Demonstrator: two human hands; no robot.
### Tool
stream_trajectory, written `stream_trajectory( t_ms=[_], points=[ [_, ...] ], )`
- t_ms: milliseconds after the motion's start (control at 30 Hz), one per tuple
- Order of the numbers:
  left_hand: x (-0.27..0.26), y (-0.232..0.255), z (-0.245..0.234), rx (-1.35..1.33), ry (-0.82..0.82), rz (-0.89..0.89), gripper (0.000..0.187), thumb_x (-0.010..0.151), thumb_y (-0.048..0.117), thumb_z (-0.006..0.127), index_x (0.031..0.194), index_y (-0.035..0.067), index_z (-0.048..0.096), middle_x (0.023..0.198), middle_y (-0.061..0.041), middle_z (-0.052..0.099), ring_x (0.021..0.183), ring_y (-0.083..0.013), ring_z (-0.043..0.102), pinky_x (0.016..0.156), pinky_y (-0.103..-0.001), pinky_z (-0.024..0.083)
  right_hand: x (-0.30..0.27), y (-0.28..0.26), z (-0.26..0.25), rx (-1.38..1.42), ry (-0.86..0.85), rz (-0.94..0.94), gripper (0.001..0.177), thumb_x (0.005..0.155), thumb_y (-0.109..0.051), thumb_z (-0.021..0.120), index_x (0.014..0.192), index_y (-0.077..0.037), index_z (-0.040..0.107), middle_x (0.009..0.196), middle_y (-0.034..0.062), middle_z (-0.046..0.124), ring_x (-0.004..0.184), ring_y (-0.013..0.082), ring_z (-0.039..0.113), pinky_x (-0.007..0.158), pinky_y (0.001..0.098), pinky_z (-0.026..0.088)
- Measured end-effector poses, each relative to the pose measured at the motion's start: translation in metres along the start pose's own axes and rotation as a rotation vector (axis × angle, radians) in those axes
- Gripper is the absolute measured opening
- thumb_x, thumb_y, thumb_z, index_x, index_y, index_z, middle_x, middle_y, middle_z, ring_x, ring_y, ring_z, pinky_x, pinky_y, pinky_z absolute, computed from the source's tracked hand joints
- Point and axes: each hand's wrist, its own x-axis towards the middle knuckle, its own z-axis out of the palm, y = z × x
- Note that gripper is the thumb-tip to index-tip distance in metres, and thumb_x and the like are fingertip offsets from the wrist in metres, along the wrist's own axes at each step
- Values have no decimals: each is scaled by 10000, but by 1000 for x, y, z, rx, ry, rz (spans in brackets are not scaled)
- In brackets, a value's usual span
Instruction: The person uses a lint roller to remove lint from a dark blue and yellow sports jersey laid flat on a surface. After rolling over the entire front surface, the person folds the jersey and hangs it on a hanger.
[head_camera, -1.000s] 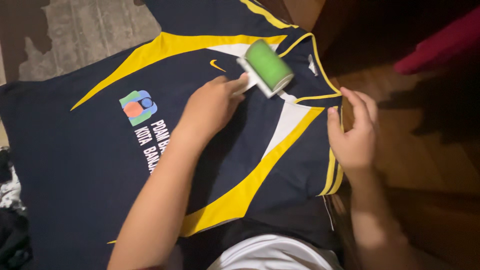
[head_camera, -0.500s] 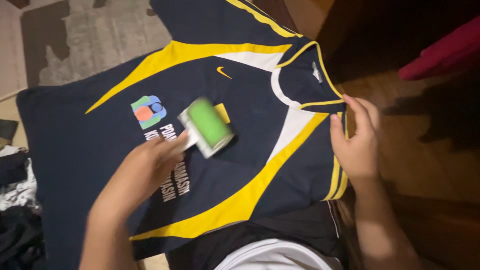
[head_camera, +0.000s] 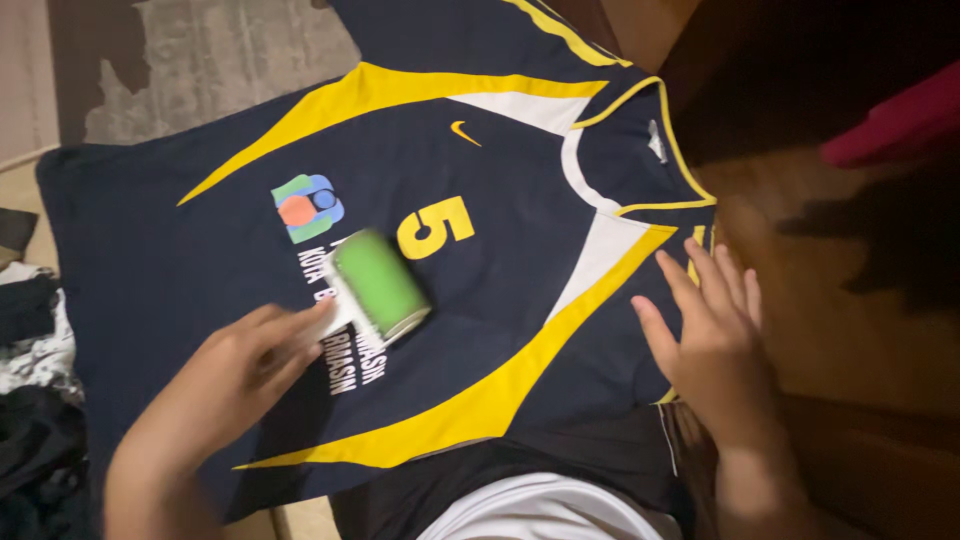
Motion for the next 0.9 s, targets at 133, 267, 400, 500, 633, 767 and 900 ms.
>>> stream_trajectory(
  t_ms=[133,267,400,500,633,767,900],
  points=[
    [43,35,11,47,-8,268,492,888,157,702,1374,188,638,939,-165,646,786,-349,667,717,-430,531,-2,9,-3,-52,-34,36,529,902,-309,755,1355,-50,669,1452,216,602,1379,446,528,1147,631,358],
    [82,70,36,121,55,543,424,903,121,677,1326,144,658,1056,-215,645,888,-420,668,757,-466,536,-3,22,-2,75,-21,147,520,927,-268,727,1392,-47,653,1432,243,599,1350,455,536,1140,585,372],
    [117,103,66,130,75,640,404,954,151,643,1357,139,636,1018,-186,648,911,-400,670,804,-467,532,-12,28,2,219,131,171,447,995,-224,705,1397,-52,616,1397,236,631,1290,398,609,1124,450,469],
    [134,120,85,120,91,665,425,959,144,637,1385,149,626,1021,-183,644,891,-391,668,792,-464,531,-21,38,8,487,-52,652,405,996,-189,661,1376,-50,637,1265,176,694,1028,254,719,882,338,548],
    [137,122,90,100,112,696,409,971,156,639,1380,140,623,1042,-173,651,907,-386,674,794,-460,534,-26,65,33,926,53,555,401,1041,-89,624,1417,38,568,1240,153,711,1089,126,675,955,250,532],
    [117,100,73,117,74,668,399,965,153,636,1364,145,629,1048,-172,656,906,-390,673,787,-460,536,-22,87,48,961,84,611,435,1015,-32,626,1437,37,542,1194,122,724,993,84,664,877,218,526],
    [79,73,48,111,66,640,436,932,135,654,1367,128,618,1077,-210,644,923,-407,671,770,-468,531,-17,91,49,985,76,630,456,990,-9,644,1433,31,543,1142,108,723,953,72,662,849,205,534]
  ],
)
